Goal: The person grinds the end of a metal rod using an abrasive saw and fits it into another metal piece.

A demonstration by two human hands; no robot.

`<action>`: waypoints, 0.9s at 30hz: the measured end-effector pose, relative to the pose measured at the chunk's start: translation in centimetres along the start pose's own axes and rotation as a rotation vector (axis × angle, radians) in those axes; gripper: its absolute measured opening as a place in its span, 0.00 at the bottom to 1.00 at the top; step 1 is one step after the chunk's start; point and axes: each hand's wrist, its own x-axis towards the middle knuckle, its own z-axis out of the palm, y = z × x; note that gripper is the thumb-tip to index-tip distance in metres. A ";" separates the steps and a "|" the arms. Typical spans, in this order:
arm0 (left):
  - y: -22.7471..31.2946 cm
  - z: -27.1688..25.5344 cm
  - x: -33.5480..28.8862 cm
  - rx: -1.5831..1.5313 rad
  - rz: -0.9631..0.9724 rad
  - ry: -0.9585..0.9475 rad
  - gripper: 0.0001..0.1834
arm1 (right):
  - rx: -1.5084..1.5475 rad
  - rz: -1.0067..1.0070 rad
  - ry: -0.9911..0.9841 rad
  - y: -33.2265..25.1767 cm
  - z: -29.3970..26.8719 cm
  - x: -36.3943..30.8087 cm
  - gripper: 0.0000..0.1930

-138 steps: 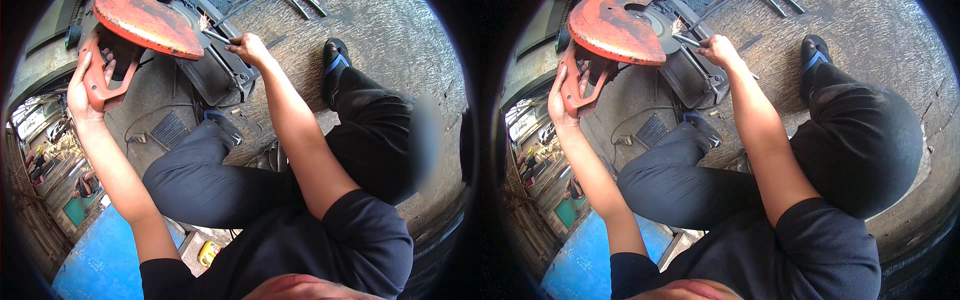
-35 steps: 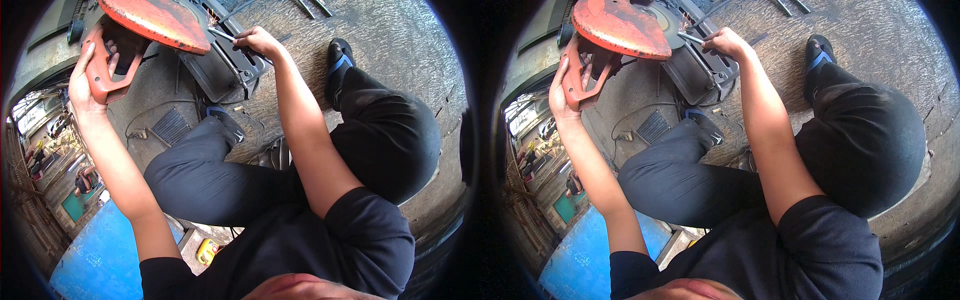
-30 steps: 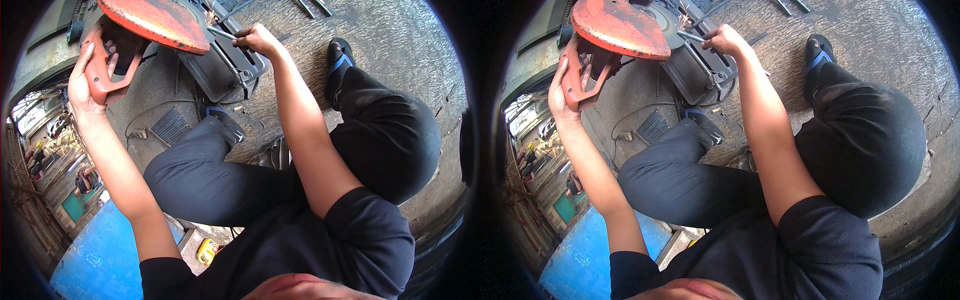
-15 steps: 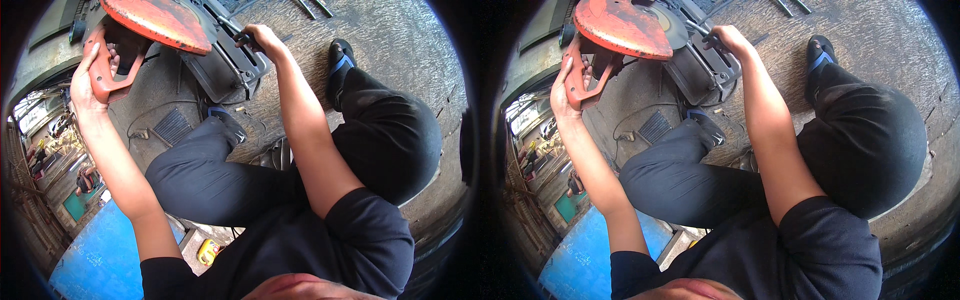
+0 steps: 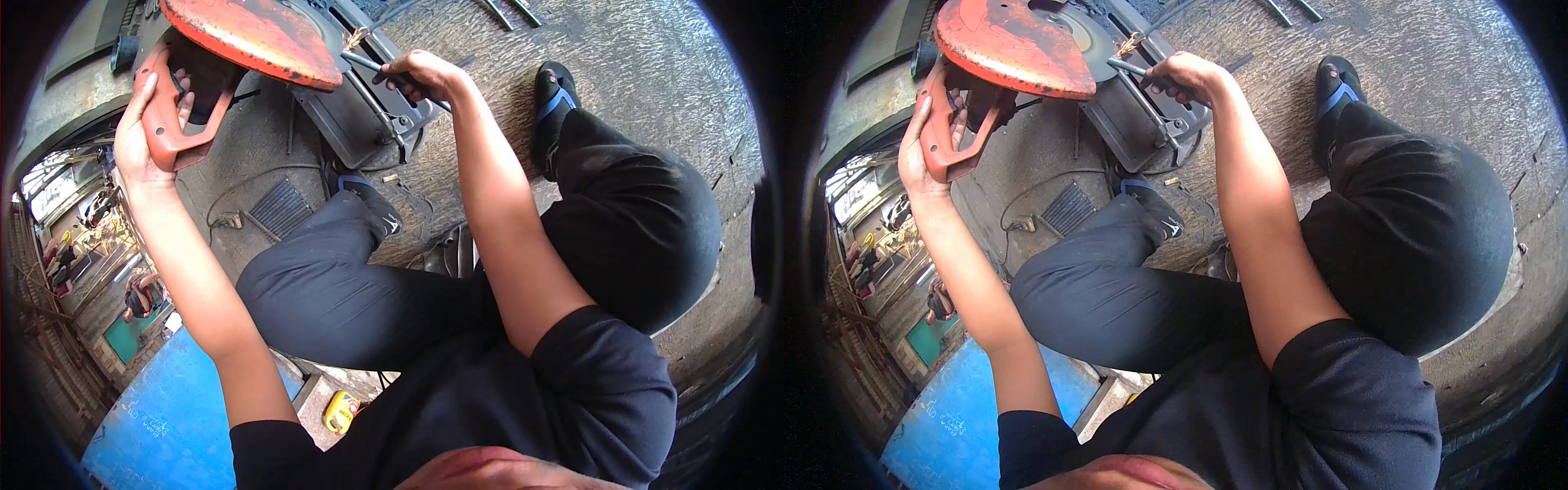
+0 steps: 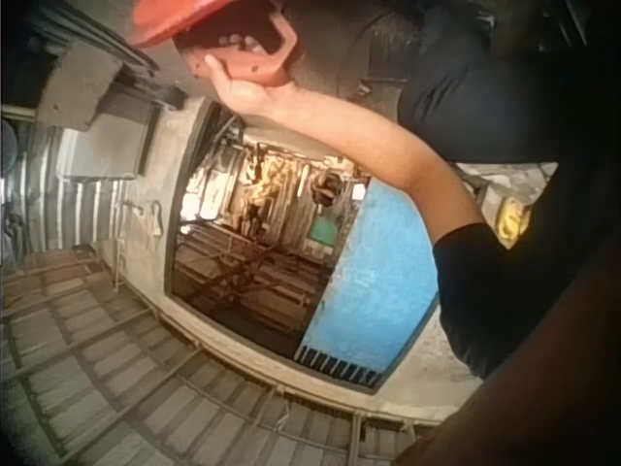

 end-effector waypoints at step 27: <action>0.1 0.4 -0.3 0.017 -0.006 0.044 0.24 | -0.388 -0.253 0.189 0.3 0.0 1.1 0.14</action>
